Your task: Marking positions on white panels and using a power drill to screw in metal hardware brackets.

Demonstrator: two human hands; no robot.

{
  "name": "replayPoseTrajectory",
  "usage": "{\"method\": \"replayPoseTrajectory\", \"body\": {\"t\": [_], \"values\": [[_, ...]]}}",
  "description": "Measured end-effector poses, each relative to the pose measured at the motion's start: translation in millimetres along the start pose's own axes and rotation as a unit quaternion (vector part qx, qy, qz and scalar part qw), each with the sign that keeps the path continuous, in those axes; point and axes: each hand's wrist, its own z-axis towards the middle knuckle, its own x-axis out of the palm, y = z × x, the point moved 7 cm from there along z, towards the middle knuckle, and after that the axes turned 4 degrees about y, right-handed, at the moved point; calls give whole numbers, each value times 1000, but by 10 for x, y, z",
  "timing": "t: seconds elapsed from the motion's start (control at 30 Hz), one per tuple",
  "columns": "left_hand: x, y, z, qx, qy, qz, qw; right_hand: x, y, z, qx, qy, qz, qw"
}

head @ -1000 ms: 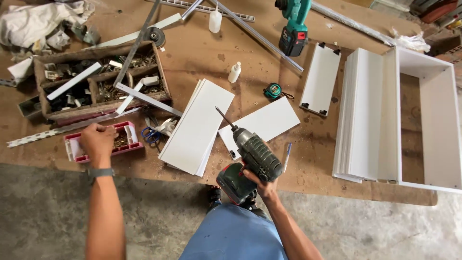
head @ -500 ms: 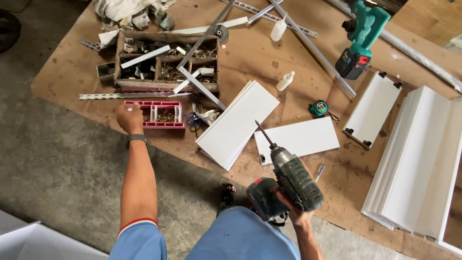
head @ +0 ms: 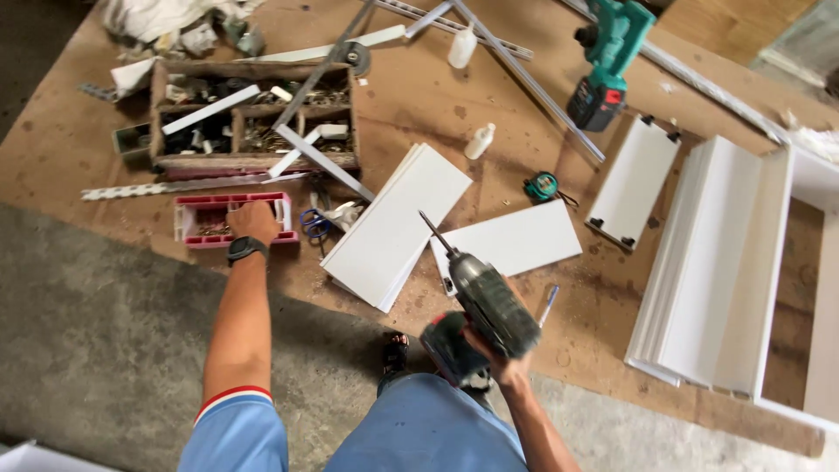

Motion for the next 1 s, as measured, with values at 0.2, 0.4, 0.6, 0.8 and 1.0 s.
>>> {"method": "replayPoseTrajectory", "body": {"t": [0.2,0.4,0.6,0.8,1.0], "values": [[67,47,99,18,9,40,999,406,234,549,-36,-48,83,995],[20,134,-1,21,-28,28,999,651,259,986,-41,-62,192,978],[-548,213,-380,3,-123,-158,980,617,468,851,-135,-3,186,973],[-1540,-487,-1121,18,-190,-650,736,570,424,739,-161,37,115,980],[-1761,-2036,-1516,120,114,-862,480,694,792,583,-174,80,143,971]]}}
